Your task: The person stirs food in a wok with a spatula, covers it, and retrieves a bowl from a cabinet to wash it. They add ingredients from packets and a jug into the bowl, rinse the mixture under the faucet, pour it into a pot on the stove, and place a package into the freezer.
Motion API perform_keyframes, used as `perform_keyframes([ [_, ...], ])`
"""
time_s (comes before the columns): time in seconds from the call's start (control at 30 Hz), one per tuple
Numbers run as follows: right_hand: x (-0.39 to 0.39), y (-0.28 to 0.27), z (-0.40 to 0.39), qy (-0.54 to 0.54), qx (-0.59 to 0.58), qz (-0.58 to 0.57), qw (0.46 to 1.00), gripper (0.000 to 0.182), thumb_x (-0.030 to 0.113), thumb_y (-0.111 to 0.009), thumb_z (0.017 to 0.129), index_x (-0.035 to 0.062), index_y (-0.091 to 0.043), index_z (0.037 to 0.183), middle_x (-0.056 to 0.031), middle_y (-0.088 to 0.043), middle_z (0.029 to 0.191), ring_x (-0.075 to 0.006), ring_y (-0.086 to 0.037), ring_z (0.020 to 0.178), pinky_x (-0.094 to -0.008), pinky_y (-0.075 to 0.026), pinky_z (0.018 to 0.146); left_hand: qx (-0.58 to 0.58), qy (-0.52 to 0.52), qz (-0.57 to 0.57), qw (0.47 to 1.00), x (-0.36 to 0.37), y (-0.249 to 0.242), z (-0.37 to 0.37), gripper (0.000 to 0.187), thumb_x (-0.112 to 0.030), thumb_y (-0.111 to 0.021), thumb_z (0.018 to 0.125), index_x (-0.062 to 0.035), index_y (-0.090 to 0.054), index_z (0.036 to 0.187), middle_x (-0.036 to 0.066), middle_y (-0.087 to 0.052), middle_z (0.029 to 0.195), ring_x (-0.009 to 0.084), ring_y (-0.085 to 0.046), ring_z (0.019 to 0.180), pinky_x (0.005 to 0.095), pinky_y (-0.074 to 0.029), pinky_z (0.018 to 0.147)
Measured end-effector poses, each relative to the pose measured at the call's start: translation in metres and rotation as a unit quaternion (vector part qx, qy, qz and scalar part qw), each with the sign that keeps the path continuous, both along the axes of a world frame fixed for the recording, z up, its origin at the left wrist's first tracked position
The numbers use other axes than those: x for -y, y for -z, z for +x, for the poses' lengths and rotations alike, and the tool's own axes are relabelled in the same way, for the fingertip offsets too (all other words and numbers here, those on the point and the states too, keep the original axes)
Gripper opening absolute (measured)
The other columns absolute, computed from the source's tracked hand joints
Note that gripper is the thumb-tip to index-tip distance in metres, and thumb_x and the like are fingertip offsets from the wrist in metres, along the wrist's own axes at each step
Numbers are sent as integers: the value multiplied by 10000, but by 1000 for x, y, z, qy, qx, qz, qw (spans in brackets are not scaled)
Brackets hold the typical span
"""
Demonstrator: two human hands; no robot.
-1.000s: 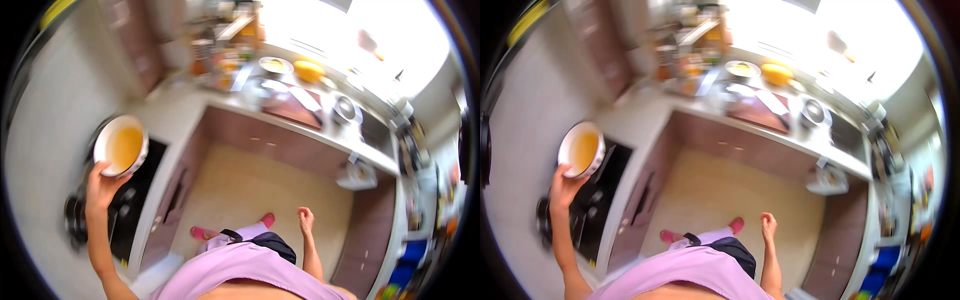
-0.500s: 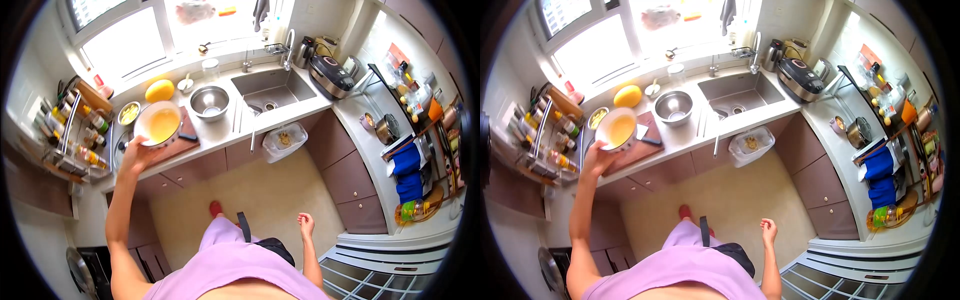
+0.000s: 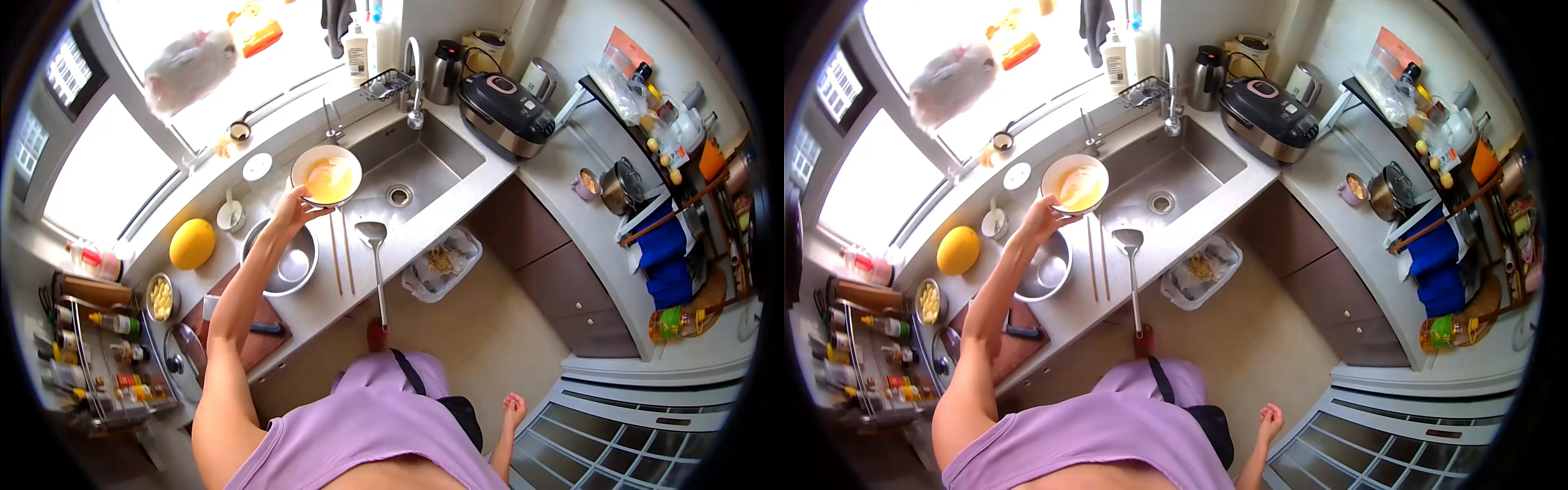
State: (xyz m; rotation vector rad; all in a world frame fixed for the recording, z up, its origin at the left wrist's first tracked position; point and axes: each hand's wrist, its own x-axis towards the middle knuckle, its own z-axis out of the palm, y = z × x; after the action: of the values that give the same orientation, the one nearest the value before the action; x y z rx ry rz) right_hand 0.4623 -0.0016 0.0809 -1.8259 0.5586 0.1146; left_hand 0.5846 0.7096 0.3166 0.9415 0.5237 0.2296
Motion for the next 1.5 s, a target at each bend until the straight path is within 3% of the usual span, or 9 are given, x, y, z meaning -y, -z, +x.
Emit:
perform_keyframes([
  [0.03,-3,1,1,11,-2,-2,1000,173,47,-478,928,35,-598,1052,-60,-630,873,-111,-603,721,-222,-489,597,-10,11,-13,1000,-2,0,16,617,-28,-475,736,-11,-265,1316,215,-485,1164,353,-574,1006,521,-539,860],
  [0.1,-7,1,0,23,-15,-9,1000,168,55,-486,926,39,-598,1050,-58,-629,873,-111,-603,721,-224,-491,598,-16,6,73,997,4,-2,40,674,-23,-468,738,-87,-214,1359,204,-412,1219,357,-550,1037,532,-552,824],
  [0.33,-15,3,24,8,-27,2,1000,158,71,-495,933,49,-600,1050,-48,-623,870,-107,-595,720,-217,-489,613,-81,3,102,991,-16,52,106,701,-4,-443,760,-203,-193,1384,177,-360,1257,357,-520,1089,552,-570,749],
  [0.57,-26,-1,61,1,-40,-11,999,157,31,-469,937,35,-602,1021,-36,-615,836,-96,-583,724,-203,-472,625,-116,15,119,986,-14,68,130,726,-6,-433,761,-204,-173,1409,198,-345,1318,407,-511,1120,568,-549,793],
  [0.63,-31,3,66,-3,-45,15,999,159,36,-463,941,34,-602,1018,-31,-612,833,-95,-581,724,-205,-470,622,-120,9,122,985,-14,69,133,701,-24,-441,788,-242,-182,1402,176,-362,1291,376,-533,1079,538,-581,715],
  [0.73,-34,6,70,-32,-49,6,998,154,90,-490,946,52,-602,1043,-27,-619,864,-93,-590,737,-200,-474,628,-153,-5,147,977,-18,78,137,737,-32,-453,786,-258,-156,1421,182,-357,1301,395,-529,1084,538,-580,717],
  [0.87,-43,-2,74,-34,-49,-7,998,164,45,-460,945,38,-605,1021,-29,-611,834,-92,-581,725,-203,-467,624,-143,10,155,977,-23,83,139,770,-37,-460,781,-262,-125,1435,192,-344,1315,407,-521,1100,539,-578,721],
  [1.5,-46,6,71,-36,-56,15,998,165,127,-492,955,56,-603,1054,-25,-620,874,-87,-588,752,-197,-469,637,-174,2,206,963,-14,69,150,751,-35,-446,802,-239,-102,1438,200,-316,1364,413,-503,1132,529,-582,714],
])
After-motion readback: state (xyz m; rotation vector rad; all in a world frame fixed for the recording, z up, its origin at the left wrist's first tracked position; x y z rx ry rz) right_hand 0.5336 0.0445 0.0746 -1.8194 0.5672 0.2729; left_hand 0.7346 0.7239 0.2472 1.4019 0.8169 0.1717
